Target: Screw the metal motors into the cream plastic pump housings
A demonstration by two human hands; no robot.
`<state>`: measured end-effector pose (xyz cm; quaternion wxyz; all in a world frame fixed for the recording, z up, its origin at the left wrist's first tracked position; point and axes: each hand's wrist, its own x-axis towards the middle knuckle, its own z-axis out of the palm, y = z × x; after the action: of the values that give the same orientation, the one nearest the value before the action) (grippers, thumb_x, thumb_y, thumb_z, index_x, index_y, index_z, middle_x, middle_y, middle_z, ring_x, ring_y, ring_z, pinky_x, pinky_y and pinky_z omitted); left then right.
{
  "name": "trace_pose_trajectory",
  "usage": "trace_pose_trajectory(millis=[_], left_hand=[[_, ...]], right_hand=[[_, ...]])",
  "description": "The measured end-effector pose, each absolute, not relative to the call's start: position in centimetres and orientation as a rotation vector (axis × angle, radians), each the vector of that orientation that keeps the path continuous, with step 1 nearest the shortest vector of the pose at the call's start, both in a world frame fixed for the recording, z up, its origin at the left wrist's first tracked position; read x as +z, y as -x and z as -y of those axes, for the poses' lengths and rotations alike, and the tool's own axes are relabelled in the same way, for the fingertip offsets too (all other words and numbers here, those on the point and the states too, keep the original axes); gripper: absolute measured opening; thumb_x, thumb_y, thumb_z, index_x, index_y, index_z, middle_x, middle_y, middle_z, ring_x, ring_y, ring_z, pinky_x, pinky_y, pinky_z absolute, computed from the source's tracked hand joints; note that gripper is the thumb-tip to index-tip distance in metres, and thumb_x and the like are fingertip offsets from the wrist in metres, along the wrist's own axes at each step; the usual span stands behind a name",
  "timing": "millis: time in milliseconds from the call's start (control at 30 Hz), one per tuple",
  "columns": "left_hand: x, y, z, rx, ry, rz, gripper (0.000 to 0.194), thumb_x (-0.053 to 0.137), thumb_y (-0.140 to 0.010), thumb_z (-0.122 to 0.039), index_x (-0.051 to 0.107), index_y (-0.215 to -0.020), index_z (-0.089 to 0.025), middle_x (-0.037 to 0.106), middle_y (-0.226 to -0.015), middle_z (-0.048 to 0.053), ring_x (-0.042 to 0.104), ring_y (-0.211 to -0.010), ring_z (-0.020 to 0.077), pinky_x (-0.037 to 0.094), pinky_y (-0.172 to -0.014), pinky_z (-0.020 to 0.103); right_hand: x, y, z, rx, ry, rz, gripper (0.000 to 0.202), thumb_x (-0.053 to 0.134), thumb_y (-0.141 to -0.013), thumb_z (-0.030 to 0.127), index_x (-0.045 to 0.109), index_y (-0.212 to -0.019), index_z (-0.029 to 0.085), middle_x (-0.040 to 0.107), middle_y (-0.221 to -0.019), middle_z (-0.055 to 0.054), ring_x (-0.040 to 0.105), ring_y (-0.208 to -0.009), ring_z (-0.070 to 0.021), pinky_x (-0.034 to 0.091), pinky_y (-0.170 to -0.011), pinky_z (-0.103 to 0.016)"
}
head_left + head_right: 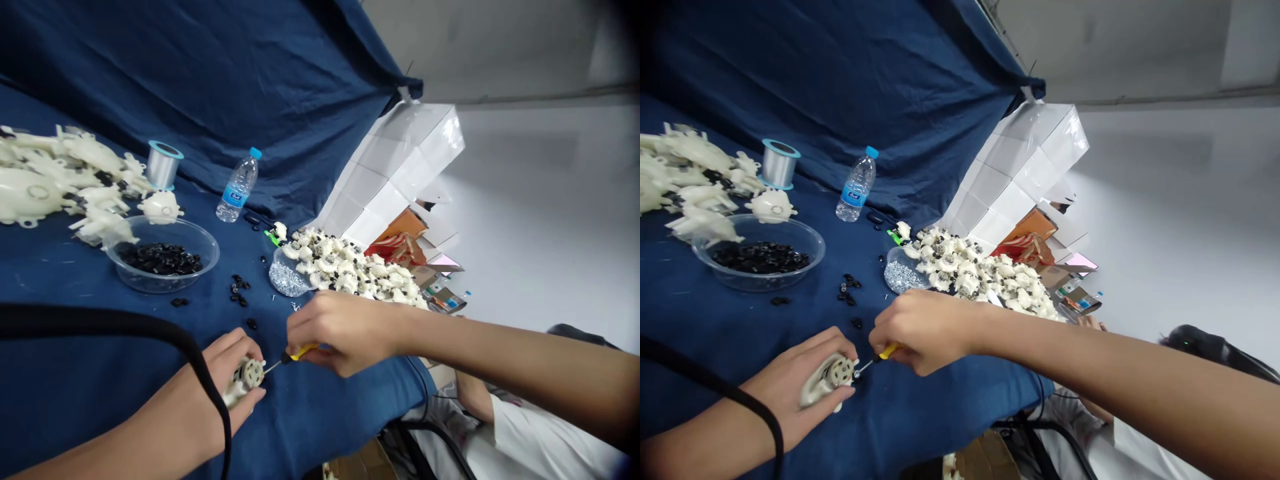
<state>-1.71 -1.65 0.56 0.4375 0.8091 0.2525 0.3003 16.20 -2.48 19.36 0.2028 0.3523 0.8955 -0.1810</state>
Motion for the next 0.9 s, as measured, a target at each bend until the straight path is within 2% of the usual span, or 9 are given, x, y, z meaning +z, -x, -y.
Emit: trace_pose_trajectory(millis=[133, 267, 400, 467, 567, 667, 767, 833, 900], left_hand=[[-0.7, 1.1, 1.9, 0.771, -2.012, -0.619, 0.036, 0.071, -0.067, -0.025, 0.052, -0.097, -0.027, 0.052, -0.102, 0.004, 0.056, -0.091, 0.029, 0.047, -0.08, 0.046], [-1.2, 0.6, 1.5, 0.77, -2.019, -0.619, 0.037, 0.07, -0.063, -0.021, 0.05, -0.093, -0.027, 0.049, -0.099, 0.002, 0.053, -0.086, 0.0274, 0.045, -0.075, 0.044], [-1.2, 0.5, 1.5, 0.76, -2.029, -0.63, 0.038, 0.07, -0.063, -0.019, 0.049, -0.094, -0.026, 0.047, -0.1, 0.001, 0.051, -0.086, 0.0244, 0.043, -0.074, 0.04], [-1.2, 0.4, 1.6, 0.765, -2.029, -0.643, 0.039, 0.071, -0.062, -0.016, 0.049, -0.093, -0.025, 0.046, -0.099, 0.0, 0.05, -0.084, 0.0229, 0.041, -0.072, 0.038], [-1.3, 0.3, 1.8, 0.774, -2.038, -0.642, 0.039, 0.07, -0.062, -0.013, 0.049, -0.093, -0.025, 0.046, -0.1, -0.001, 0.05, -0.085, 0.0216, 0.04, -0.072, 0.035], [-1.3, 0.3, 1.8, 0.785, -2.046, -0.634, 0.039, 0.07, -0.061, -0.012, 0.048, -0.092, -0.023, 0.045, -0.098, -0.001, 0.049, -0.083, 0.0212, 0.038, -0.071, 0.035], [-1.1, 0.6, 1.6, 0.781, -2.054, -0.601, 0.039, 0.07, -0.061, -0.013, 0.048, -0.092, -0.022, 0.044, -0.097, -0.001, 0.049, -0.081, 0.0209, 0.039, -0.071, 0.035], [-0.7, 0.8, 1.4, 0.776, -2.054, -0.573, 0.038, 0.069, -0.063, -0.012, 0.049, -0.095, -0.021, 0.045, -0.098, 0.0, 0.05, -0.083, 0.0209, 0.041, -0.073, 0.036], [-0.3, 1.1, 1.3, 0.768, -2.047, -0.557, 0.036, 0.068, -0.065, -0.011, 0.05, -0.095, -0.021, 0.046, -0.099, 0.0, 0.051, -0.084, 0.021, 0.043, -0.076, 0.037]], right_hand=[[19.0, -16.4, 2.3, -0.566, -1.026, -2.488, 0.022, 0.06, -0.078, 0.0, 0.071, -0.092, 0.011, 0.072, -0.085, -0.009, 0.061, -0.072, -0.0185, 0.042, -0.063, -0.028], [18.7, -16.5, 1.8, -0.717, -1.328, -2.42, 0.015, 0.068, -0.074, 0.0, 0.071, -0.079, 0.014, 0.073, -0.077, -0.002, 0.063, -0.069, -0.014, 0.045, -0.065, -0.024], [18.3, -16.3, 1.3, -0.886, -1.733, -2.191, 0.008, 0.078, -0.075, 0.011, 0.071, -0.073, 0.014, 0.072, -0.074, -0.001, 0.064, -0.065, -0.0116, 0.047, -0.061, -0.021], [18.0, -16.5, 1.2, -1.007, -1.917, -1.997, 0.012, 0.08, -0.075, 0.021, 0.07, -0.075, 0.014, 0.071, -0.072, -0.001, 0.063, -0.059, -0.0113, 0.048, -0.053, -0.02], [17.3, -16.9, 1.4, -1.163, -2.144, -1.683, 0.021, 0.078, -0.077, 0.031, 0.067, -0.076, 0.013, 0.063, -0.06, 0.001, 0.052, -0.044, -0.0087, 0.041, -0.039, -0.018], [16.9, -16.9, 1.8, -1.227, -2.276, -1.511, 0.02, 0.073, -0.081, 0.027, 0.064, -0.071, 0.012, 0.056, -0.054, 0.003, 0.046, -0.043, -0.0066, 0.034, -0.036, -0.016], [17.1, -16.6, 2.3, -1.23, -2.252, -1.54, 0.02, 0.073, -0.082, 0.029, 0.065, -0.075, 0.013, 0.06, -0.059, 0.001, 0.053, -0.048, -0.0086, 0.041, -0.041, -0.017], [17.6, -16.5, 2.8, -1.164, -2.157, -1.666, 0.019, 0.077, -0.08, 0.028, 0.069, -0.087, 0.012, 0.068, -0.073, -0.003, 0.061, -0.057, -0.012, 0.049, -0.049, -0.021], [18.2, -16.7, 3.5, -1.025, -2.022, -1.849, 0.022, 0.077, -0.079, 0.019, 0.072, -0.099, 0.012, 0.074, -0.091, -0.006, 0.067, -0.071, -0.0157, 0.053, -0.061, -0.025]])
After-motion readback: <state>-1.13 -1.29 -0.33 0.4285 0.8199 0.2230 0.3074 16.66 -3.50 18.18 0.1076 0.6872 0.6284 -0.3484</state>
